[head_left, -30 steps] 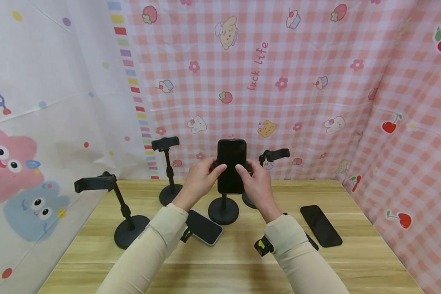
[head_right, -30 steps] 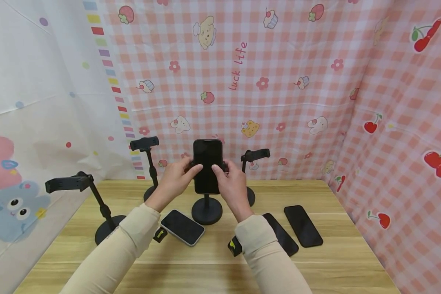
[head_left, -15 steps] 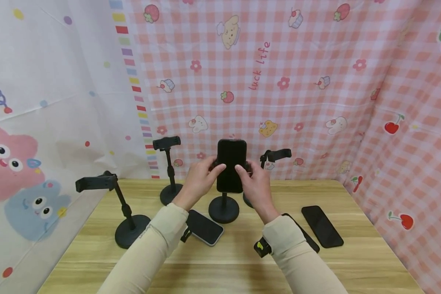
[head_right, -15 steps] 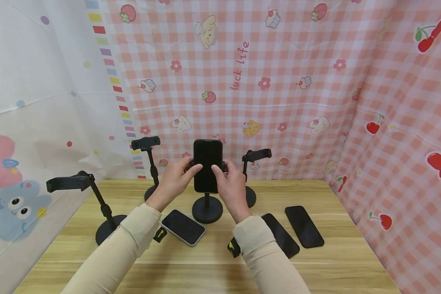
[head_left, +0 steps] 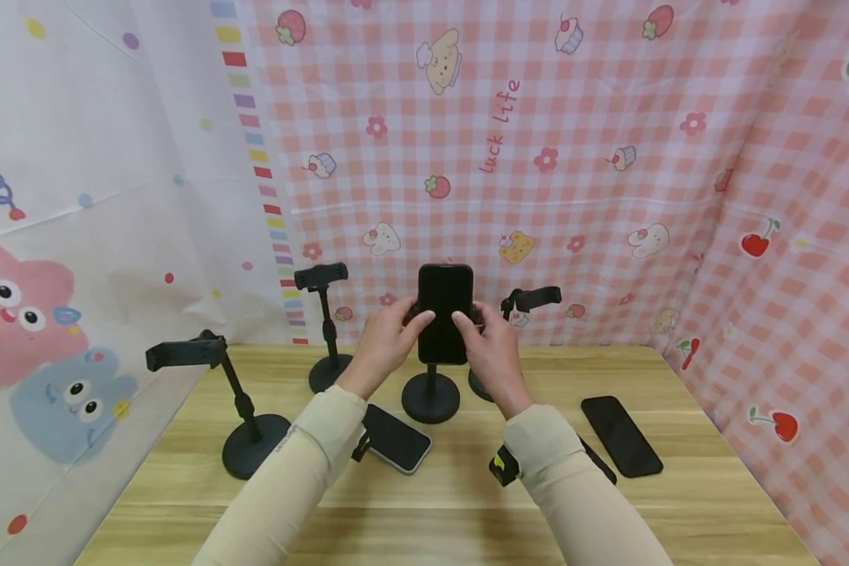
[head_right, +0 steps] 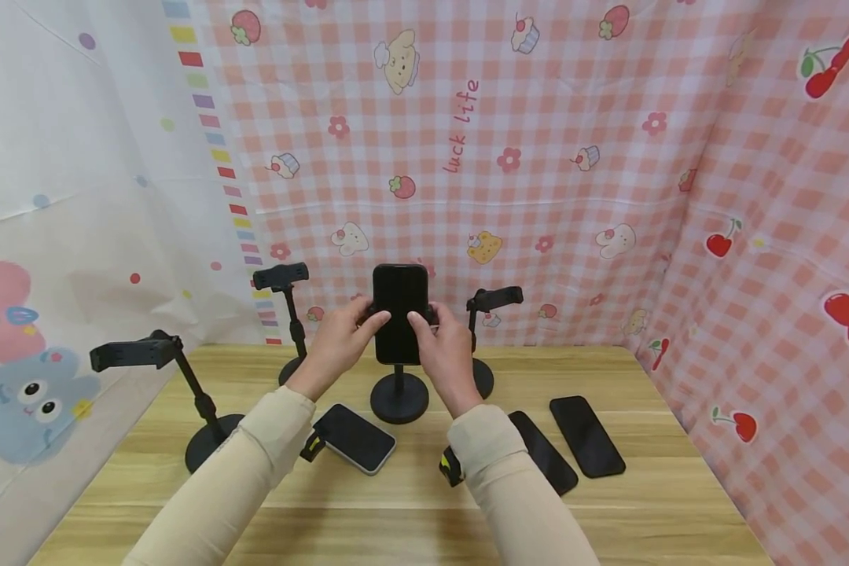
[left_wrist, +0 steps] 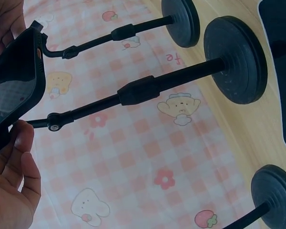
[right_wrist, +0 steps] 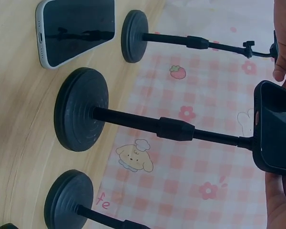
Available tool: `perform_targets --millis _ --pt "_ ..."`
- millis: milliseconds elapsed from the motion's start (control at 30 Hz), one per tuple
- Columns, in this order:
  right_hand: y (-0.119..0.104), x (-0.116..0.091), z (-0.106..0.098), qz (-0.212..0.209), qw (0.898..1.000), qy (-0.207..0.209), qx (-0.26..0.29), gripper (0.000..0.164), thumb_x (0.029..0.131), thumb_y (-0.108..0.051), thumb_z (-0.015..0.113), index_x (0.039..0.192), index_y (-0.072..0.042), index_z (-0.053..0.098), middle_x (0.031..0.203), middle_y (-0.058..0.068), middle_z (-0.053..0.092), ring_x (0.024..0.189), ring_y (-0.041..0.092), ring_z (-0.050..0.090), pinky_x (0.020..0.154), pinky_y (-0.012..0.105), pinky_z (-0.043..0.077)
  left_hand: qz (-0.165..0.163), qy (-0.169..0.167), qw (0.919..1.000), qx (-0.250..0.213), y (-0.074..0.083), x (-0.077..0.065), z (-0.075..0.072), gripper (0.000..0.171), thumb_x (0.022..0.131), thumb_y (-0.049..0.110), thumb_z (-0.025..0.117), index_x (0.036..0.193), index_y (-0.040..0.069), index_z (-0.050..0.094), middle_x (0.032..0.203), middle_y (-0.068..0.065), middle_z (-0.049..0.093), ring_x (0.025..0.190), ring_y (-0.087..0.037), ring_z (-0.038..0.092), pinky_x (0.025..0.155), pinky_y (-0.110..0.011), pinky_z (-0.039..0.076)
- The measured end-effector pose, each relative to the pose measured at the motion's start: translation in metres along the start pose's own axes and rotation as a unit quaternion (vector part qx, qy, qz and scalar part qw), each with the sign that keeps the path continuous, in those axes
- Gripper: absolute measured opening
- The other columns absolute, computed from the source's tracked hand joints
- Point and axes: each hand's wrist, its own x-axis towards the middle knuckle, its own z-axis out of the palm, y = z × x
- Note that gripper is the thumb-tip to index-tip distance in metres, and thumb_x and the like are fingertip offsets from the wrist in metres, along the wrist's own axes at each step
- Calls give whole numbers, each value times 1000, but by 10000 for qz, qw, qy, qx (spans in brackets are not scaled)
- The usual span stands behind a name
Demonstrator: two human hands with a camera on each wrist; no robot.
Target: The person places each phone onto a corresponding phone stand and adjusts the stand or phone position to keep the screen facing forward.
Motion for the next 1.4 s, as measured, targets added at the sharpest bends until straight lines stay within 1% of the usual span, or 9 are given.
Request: perform_targets --millis 300,433,567,733,967,1033,1133,1233,1400 --pt "-1 0 1 131 9999 -79 -9 41 94 -39 57 122 -8 59 100 14 68 82 23 64 69 44 55 -100 -203 9997 -89 -4 3 -2 34 96 40 53 105 9 65 79 -7 67 66 -17 57 59 -34 49" --pt "-2 -1 1 176 9998 -41 -36 40 94 -38 57 121 -8 59 100 14 68 83 23 63 69 44 55 -158 -203 9996 -145 -5 3 -1 34 96 41 53 103 10 65 78 -6 66 65 -17 56 58 -34 48" --pt "-2 -2 2 194 9998 -48 -11 40 94 -37 57 121 -8 59 102 14 67 85 24 63 71 45 55 -190 -165 9995 -180 -6 1 0 34 95 41 54 103 10 64 83 -7 68 71 -17 60 61 -37 52" --pt "-3 -3 1 260 9996 -80 76 39 95 -38 56 122 -10 59 104 13 67 87 23 63 75 46 55 -165 -110 9997 -148 -3 -1 1 35 95 39 55 109 8 64 91 -9 71 78 -17 63 68 -41 57" --pt "-4 -3 -3 279 9993 -201 160 40 96 -37 55 126 -11 58 107 12 68 91 23 63 79 47 55 -184 -88 9998 -89 3 -4 2 42 96 37 55 122 4 61 98 -13 71 82 -20 65 71 -43 58" --pt "-4 -4 -4 283 9992 -228 156 41 96 -37 54 128 -11 57 110 12 67 94 23 63 81 48 55 -162 -119 9998 -70 4 -5 1 44 96 37 55 126 5 59 100 -13 71 83 -19 65 71 -43 59" --pt "-3 -4 -5 252 9993 -261 127 42 97 -36 53 131 -11 55 117 13 66 100 24 62 84 49 54 -93 -137 9999 -45 3 -6 2 46 96 36 55 131 6 56 100 -12 71 82 -18 64 71 -42 59" --pt "-3 -4 -7 190 9994 -274 20 43 98 -35 52 133 -11 55 122 14 64 104 25 60 87 50 53 -27 -130 9999 -20 1 -8 2 45 96 34 56 131 6 55 97 -11 71 80 -18 64 71 -41 58" --pt "0 -5 -10 73 9996 -236 -139 43 97 -35 53 132 -11 56 119 15 65 103 26 60 86 50 53 75 -114 9999 107 -4 -11 2 45 96 32 57 130 3 56 95 -13 71 79 -19 64 72 -42 58"
